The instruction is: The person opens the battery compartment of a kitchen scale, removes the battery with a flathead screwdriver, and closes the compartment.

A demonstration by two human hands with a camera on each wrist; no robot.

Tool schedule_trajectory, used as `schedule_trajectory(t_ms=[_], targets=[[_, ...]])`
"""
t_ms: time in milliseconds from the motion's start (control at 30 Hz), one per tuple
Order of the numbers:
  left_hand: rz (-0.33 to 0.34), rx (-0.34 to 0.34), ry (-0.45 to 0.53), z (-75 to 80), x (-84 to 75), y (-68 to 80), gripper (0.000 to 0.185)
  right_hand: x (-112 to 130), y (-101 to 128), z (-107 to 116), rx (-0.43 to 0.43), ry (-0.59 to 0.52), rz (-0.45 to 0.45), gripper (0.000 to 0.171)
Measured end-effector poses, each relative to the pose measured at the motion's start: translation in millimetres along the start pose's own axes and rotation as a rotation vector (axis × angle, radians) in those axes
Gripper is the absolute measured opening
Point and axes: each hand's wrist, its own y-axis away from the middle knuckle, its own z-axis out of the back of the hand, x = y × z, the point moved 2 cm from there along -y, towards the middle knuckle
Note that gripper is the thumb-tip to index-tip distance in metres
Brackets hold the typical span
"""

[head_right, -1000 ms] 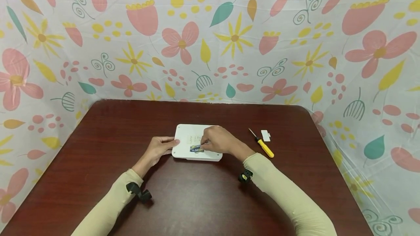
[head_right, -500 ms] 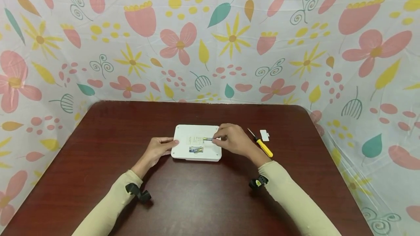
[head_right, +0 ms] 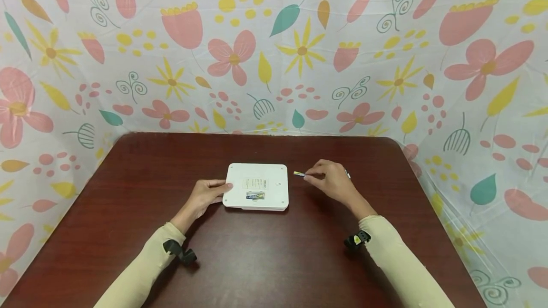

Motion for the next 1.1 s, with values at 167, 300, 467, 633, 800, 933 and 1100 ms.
schedule_trajectory(t_ms=[167, 300, 467, 633, 800, 933, 1100], targets=[[-0.006, -0.005, -0.003, 0.7, 0.2, -0.6, 0.039, -17.8, 3.2, 4.1, 0.008, 0.037, -0.012, 0.008], [0.001, -0.006, 0.006, 0.6, -0.9, 0.1, 0.038, -26.9, 3.3, 3.7, 0.048, 0.059, -0.023, 0.008], [0.01, -0.008, 0.012, 0.0, 0.6, -0.3, 0.037, -32.2, 1.2, 0.4, 0.095, 0.1, -0.004, 0.01], [0.005, -0.008, 0.009, 0.2, 0.8, -0.3, 0.036, -36.1, -3.5, -3.3, 0.118, 0.141, 0.043, 0.009], [0.003, -0.009, 0.007, 0.3, 0.6, 0.0, 0.037, -37.4, -6.2, -4.1, 0.154, 0.167, 0.067, 0.008], [0.005, -0.007, 0.008, 0.2, 0.6, 0.1, 0.037, -37.8, -6.6, -4.0, 0.186, 0.186, 0.058, 0.008], [0.011, -0.008, 0.01, -0.2, -0.1, 0.4, 0.036, -38.8, -6.1, -5.3, 0.227, 0.24, 0.067, 0.009]])
